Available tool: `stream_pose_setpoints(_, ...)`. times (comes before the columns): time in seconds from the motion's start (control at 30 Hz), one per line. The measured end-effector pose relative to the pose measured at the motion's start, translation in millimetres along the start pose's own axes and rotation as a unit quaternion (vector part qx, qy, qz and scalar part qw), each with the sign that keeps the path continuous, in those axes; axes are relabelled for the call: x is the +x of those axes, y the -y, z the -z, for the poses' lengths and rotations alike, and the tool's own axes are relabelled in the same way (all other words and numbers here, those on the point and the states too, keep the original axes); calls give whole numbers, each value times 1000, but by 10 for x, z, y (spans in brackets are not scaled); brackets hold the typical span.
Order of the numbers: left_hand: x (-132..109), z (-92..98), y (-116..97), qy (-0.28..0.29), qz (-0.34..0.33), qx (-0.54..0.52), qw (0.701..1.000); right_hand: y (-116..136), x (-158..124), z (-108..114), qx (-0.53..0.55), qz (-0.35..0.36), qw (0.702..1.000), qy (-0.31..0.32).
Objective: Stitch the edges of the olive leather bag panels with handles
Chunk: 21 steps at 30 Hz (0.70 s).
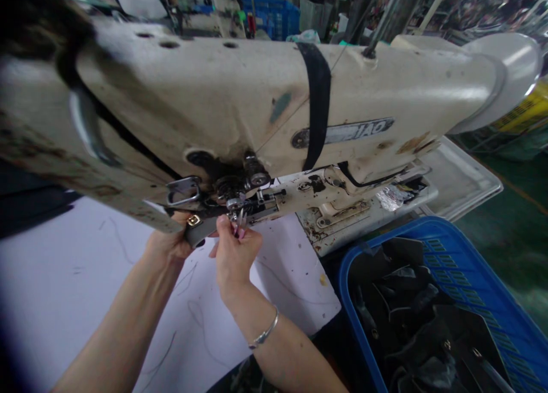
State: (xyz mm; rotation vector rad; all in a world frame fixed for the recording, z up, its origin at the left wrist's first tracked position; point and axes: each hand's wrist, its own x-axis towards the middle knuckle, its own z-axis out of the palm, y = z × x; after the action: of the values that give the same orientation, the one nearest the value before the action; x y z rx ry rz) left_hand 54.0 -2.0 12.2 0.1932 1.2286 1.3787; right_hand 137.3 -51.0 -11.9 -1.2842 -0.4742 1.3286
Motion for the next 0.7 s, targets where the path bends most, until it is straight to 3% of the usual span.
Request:
stream_pose_setpoints(0.1,23,43,42,14,-9,20,1000,15,8,-7,-4,-7,1000,-2)
stream_pose_setpoints(0.33,67,78,64,39,40,13,998,51,17,-4,-32,-11,999,-4)
stream_pose_setpoints(0.53,94,100,91,11,34,2,999,47,34,4,-38,-7,999,3)
stream_pose_setpoints(0.7,-6,128,92,48,44,-4,998,62,30,7,-38,-7,999,-4)
